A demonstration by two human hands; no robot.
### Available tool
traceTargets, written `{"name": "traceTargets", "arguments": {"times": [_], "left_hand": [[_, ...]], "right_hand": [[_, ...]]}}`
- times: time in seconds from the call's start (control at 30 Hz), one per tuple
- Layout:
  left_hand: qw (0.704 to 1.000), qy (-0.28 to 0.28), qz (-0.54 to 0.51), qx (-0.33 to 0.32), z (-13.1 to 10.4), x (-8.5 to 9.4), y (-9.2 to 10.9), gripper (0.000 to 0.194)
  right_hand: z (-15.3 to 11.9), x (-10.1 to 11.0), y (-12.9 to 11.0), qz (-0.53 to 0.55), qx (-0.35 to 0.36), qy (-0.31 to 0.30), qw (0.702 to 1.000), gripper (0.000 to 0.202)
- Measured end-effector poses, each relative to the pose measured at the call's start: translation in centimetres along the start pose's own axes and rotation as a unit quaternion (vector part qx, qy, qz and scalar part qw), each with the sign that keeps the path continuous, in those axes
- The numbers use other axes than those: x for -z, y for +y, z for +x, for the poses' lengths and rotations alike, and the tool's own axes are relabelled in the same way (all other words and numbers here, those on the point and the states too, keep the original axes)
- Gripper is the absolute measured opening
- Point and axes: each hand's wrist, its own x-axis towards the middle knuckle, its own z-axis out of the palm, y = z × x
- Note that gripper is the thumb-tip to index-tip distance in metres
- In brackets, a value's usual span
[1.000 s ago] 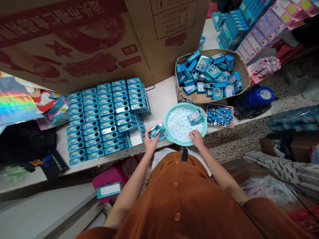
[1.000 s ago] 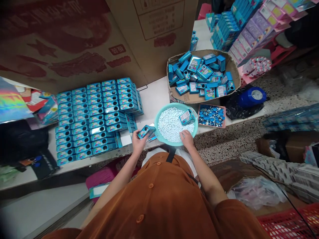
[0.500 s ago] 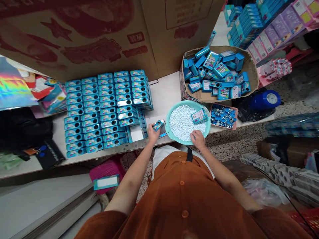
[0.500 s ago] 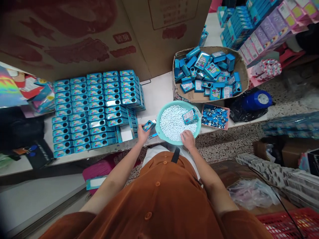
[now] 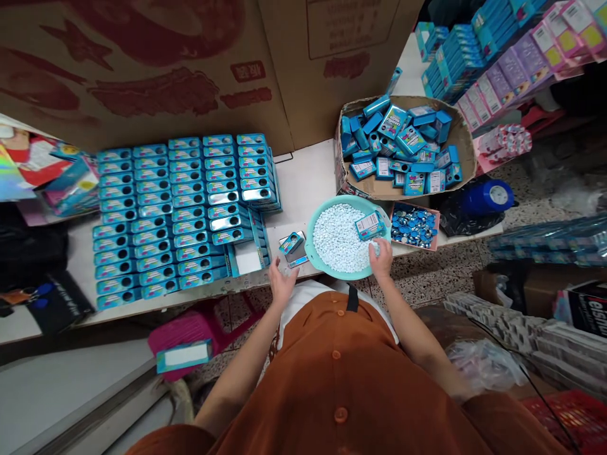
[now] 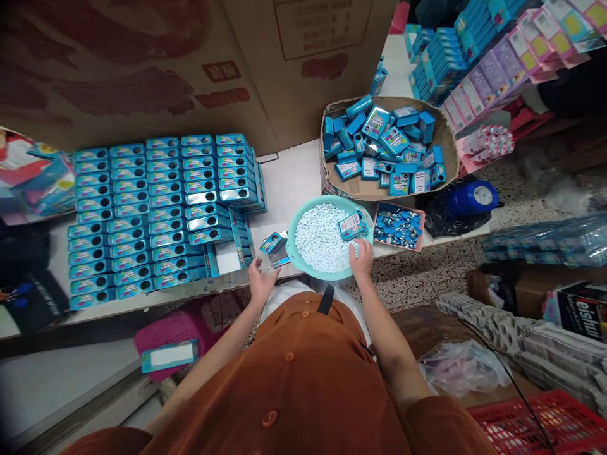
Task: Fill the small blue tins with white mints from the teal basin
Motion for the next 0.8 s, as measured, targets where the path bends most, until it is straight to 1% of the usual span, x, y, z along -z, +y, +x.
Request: {"name": "traceTargets", "arguments": {"times": [0.1,0.17,0.23,0.33,0.4,0.63,0.8], "left_hand": [[0.999,-0.038,0.008,0.022,-2.3,-0.3,-0.6,0.065],[0.998,-0.060,0.017,0.032,-3.2,-0.6,-1.0,0.057],[0.996,-0.078,0.023,0.042,-3.7,-0.7,-1.4,0.048],[0.994,-0.097,0.019,0.055,-3.8,-0.6,-1.8,0.037],[0.993,-0.105,0.014,0.057,-3.6,-0.4,-1.9,0.033],[0.994,-0.084,0.012,0.071,-3.5,0.3,-2.0,0.028],[0.994,-0.085,0.006,0.073,-3.7,0.3,-2.0,0.027]], "right_hand": [[1.3,0.6,0.2,-0.004,-0.016,0.037,0.999,0.026],[1.6,0.7,0.2,0.004,-0.011,0.037,0.999,0.026],[1.5,0.4,0.1,0.012,0.005,0.018,1.000,0.025],[0.7,-0.4,0.1,0.017,0.030,-0.019,0.999,0.024],[0.1,-1.0,0.1,0.020,0.044,-0.040,0.998,0.024],[-1.2,-2.1,0.4,0.018,0.068,-0.122,0.990,0.024],[-1.3,-2.2,0.5,0.009,0.075,-0.129,0.989,0.024]]}}
